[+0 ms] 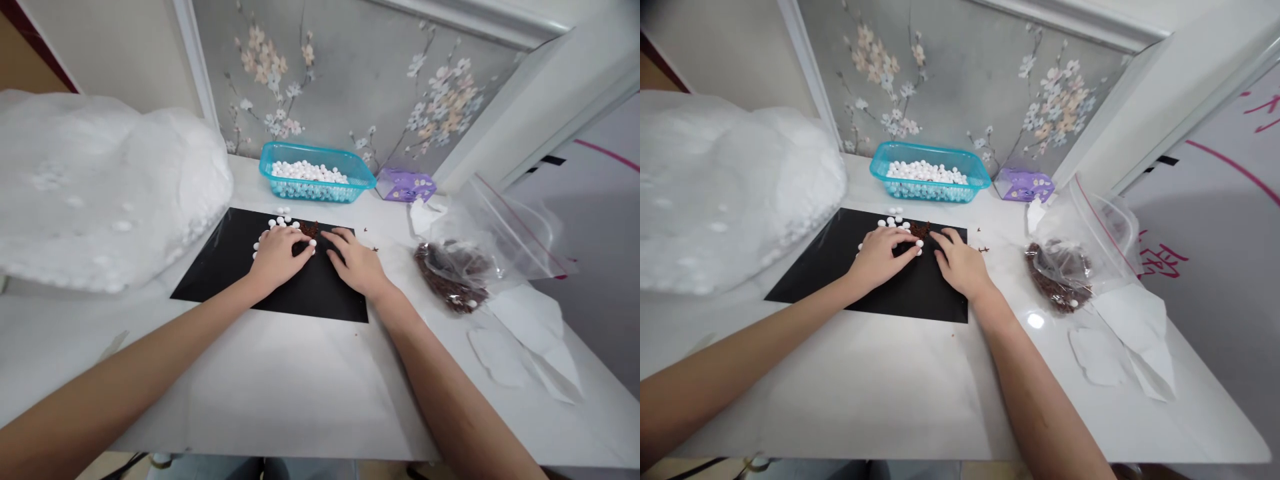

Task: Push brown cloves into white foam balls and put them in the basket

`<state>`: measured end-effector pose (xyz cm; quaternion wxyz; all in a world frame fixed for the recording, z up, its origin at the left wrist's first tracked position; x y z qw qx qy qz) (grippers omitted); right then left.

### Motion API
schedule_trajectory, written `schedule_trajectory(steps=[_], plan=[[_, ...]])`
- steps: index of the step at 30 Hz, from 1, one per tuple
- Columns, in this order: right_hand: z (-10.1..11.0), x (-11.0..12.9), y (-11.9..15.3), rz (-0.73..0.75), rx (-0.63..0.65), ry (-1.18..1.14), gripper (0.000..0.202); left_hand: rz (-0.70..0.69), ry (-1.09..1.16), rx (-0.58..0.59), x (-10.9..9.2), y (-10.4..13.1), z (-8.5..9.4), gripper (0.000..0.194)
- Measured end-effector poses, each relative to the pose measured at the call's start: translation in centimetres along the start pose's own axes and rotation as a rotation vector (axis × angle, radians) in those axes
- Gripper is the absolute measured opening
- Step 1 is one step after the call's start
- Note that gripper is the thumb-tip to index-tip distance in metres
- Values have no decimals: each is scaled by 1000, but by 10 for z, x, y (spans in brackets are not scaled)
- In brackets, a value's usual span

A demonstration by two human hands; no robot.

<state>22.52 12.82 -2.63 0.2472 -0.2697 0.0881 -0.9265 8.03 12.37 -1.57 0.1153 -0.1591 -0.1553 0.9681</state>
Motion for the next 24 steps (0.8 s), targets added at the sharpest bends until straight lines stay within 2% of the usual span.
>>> schedule_trajectory(steps=[3,8,11,14,16,18,21,24], plan=[[-4,0,0,3,49,56,40,-4,25,-25,1,0,1,27],[-5,0,0,12,55,47,39,40,171,-107,6,0,6,21],[-3,2,0,2,44,42,43,62,275,-184,8,-2,15,21],[-4,1,-2,-25,62,68,50,-21,293,-172,9,-8,30,23],[-6,-1,-3,-42,82,89,51,-120,216,-98,11,-14,40,23],[-8,-2,-3,-50,83,90,50,-179,136,63,20,-19,45,24],[-6,-2,-3,-50,27,43,43,-132,82,335,43,-19,44,26],[-4,-2,-2,-50,-32,-6,38,-98,65,499,58,-14,41,27]])
Point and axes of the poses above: each hand's wrist, its own y-axis away from the middle knuckle, its own z-axis out of the back of the hand, x = y × z, the point moved 6 cm from there along -y, towards the middle knuckle, and after that the axes turned 12 degrees about -y, right-handed, at the moved point
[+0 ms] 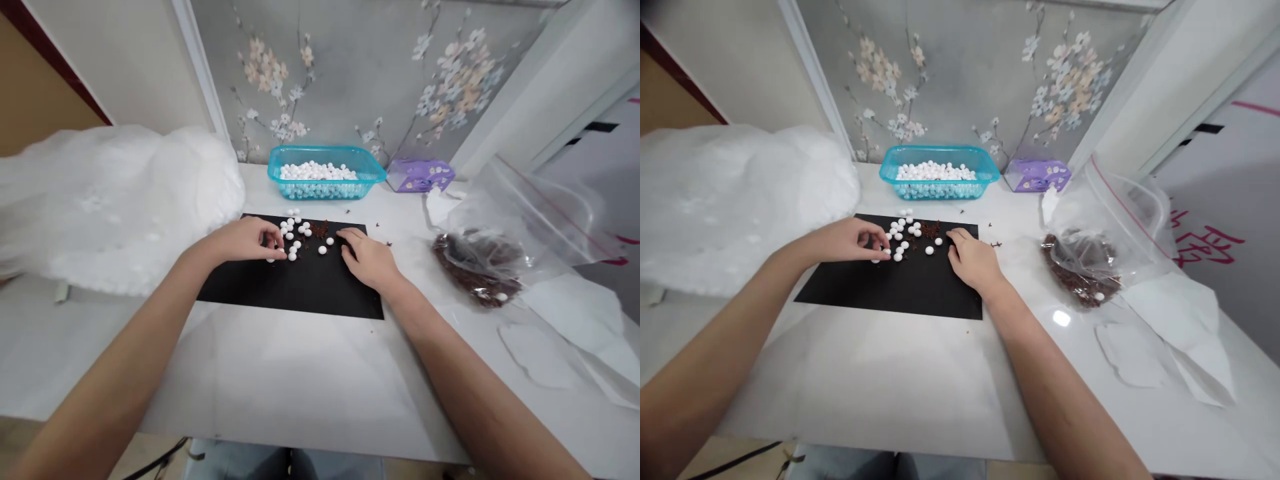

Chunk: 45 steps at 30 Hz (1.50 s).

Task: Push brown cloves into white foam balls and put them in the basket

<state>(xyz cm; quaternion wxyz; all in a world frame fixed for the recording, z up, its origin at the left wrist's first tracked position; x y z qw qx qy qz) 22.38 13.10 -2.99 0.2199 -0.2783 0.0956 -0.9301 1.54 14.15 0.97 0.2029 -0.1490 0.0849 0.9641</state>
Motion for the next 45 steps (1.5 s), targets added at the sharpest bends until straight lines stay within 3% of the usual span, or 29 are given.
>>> schedule_trajectory(steps=[3,10,13,16,20,24,27,31,34,38,45], plan=[[2,-3,0,-36,-39,-28,37,0,40,71,6,2,-3,29],[4,-13,-12,-124,-99,-92,27,-42,126,96,16,10,-9,32],[4,-23,-32,-238,-91,14,29,-23,134,19,16,16,-10,29],[5,-33,-58,-365,-119,97,34,-90,51,-51,6,21,-9,16],[1,-36,-85,-362,-131,88,31,-153,-25,-134,-3,24,-8,14],[-2,-38,-93,-334,-138,84,24,-161,-60,-214,-1,23,-8,10],[3,-33,-83,-291,-174,53,22,-176,21,-307,-3,22,-6,8],[13,-11,-51,-211,-283,-69,19,-198,302,-464,-16,18,-10,6],[13,8,-20,-145,-452,-564,20,-172,570,-537,-27,15,-21,6],[-1,20,5,-214,-506,-882,26,-160,758,-520,-40,14,-36,8],[-1,30,12,-155,-493,-890,21,100,1191,-410,-43,14,-57,23]])
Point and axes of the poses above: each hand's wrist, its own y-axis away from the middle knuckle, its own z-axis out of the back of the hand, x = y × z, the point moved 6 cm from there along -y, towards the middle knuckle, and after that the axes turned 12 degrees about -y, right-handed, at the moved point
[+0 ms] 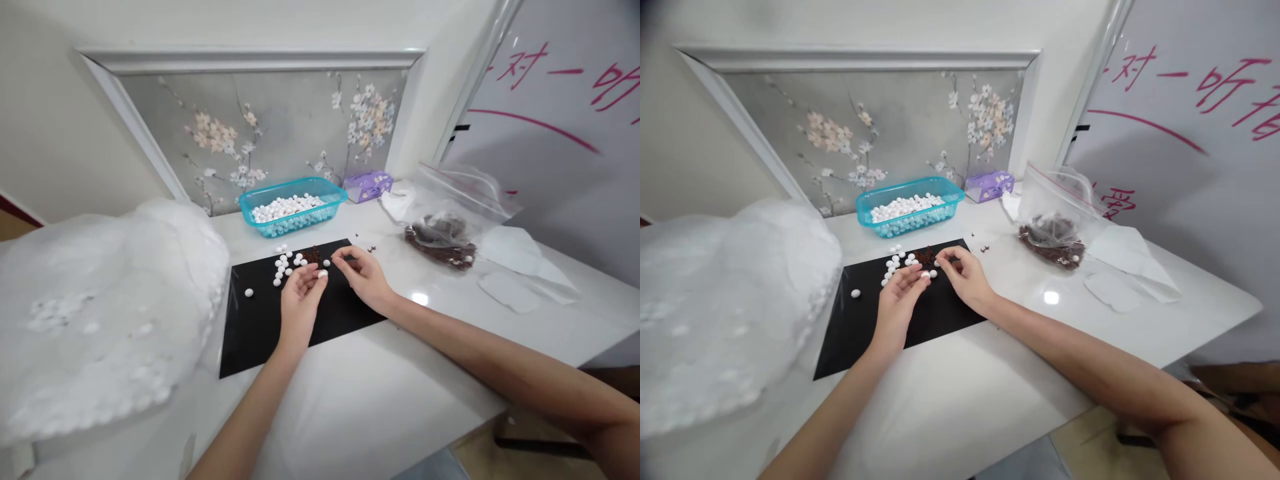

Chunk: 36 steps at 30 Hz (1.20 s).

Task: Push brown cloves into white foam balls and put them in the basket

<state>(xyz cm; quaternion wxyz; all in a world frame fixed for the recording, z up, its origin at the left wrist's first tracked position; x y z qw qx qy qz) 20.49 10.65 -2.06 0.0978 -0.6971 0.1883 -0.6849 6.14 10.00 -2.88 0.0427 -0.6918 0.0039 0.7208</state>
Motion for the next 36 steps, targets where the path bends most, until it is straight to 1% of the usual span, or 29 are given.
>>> schedule_trajectory(steps=[3,6,8,10,12,14,20,22,27,36], plan=[[-2,5,1,68,34,10,18,110,115,84,8,0,-7,24],[-4,10,2,142,51,48,16,141,204,170,9,-1,-12,23],[-4,13,4,180,45,79,14,165,224,227,9,-1,-16,24],[-4,15,5,197,37,96,13,198,235,256,10,-1,-18,27],[-3,16,6,198,37,95,13,219,250,256,12,-1,-18,27],[-3,17,8,199,43,94,12,238,259,259,13,-1,-18,23],[-7,19,10,220,102,133,12,322,274,280,16,-2,-17,17],[-7,20,10,219,104,128,11,336,280,282,16,-2,-17,16],[-8,20,11,189,114,112,12,351,298,284,15,-2,-17,13],[-7,22,12,215,127,139,10,313,306,283,16,-2,-17,13]])
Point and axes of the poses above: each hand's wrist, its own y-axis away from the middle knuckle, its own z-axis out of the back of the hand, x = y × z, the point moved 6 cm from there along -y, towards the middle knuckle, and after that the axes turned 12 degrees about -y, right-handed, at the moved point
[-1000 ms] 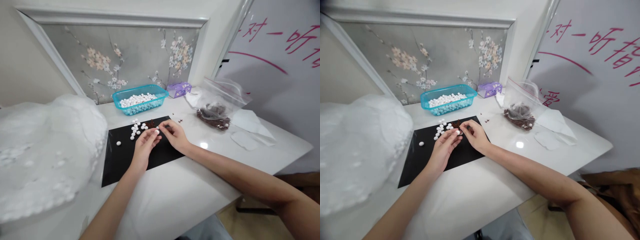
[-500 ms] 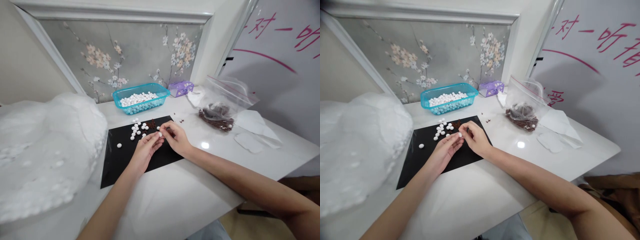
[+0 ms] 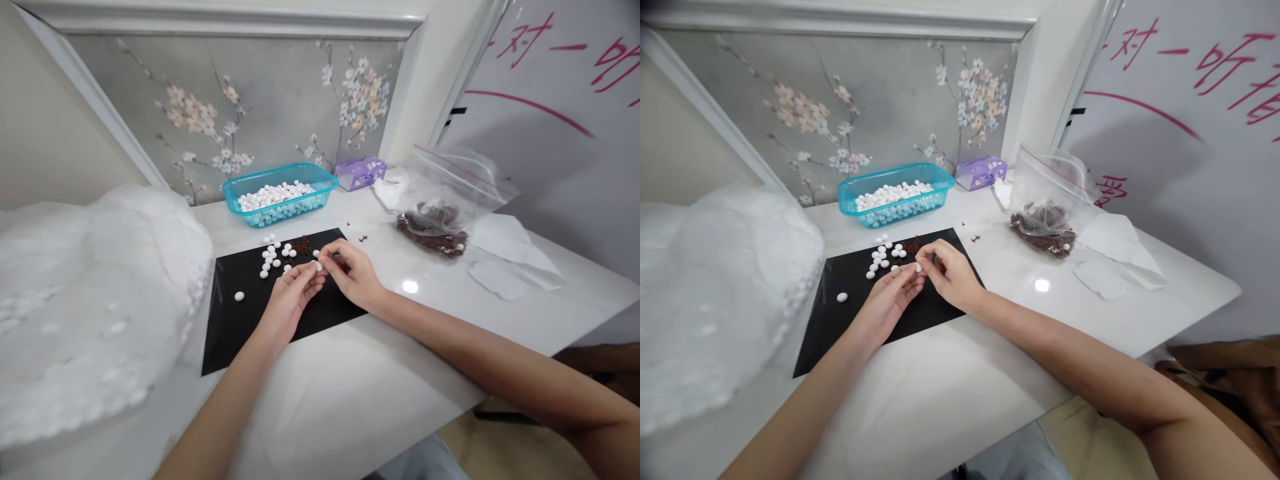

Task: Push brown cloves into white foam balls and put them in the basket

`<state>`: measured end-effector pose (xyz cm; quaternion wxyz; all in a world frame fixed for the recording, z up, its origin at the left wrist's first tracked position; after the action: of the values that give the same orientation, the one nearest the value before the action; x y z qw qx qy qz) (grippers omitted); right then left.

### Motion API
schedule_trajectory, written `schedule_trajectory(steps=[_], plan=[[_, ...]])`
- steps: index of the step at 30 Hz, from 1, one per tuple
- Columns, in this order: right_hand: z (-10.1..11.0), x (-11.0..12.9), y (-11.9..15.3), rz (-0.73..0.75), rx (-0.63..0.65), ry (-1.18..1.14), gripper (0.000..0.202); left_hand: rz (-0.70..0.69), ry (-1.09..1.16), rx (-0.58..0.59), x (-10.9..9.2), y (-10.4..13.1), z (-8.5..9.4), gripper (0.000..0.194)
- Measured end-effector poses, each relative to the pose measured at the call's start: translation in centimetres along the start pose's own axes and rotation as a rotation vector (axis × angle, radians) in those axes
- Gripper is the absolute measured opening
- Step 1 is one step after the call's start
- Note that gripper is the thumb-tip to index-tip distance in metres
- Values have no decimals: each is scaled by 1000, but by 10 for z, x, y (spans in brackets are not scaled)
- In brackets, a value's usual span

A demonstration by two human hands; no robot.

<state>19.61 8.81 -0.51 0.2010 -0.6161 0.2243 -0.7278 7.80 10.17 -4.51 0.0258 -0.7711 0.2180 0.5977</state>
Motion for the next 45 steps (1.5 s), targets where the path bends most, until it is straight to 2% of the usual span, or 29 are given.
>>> schedule_trajectory(steps=[15,22,29,45], plan=[[-2,-2,3,-37,-12,-45,11,19,1,-4,-1,1,-2,14],[-2,-1,3,-10,-7,-22,11,17,6,-8,0,0,0,14],[0,2,4,43,58,16,16,12,39,-11,0,-1,0,14],[2,0,3,24,37,22,15,7,69,7,1,-2,0,11]])
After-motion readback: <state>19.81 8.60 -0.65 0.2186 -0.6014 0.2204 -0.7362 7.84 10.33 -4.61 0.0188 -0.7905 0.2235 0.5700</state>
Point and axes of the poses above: each hand's wrist, its own y-axis away from the middle knuckle, its own z-axis out of the back of the hand, x = y × z, the point moved 6 cm from there along -y, towards the middle knuckle, and after that the axes turned 12 degrees about -y, right-handed, at the moved point
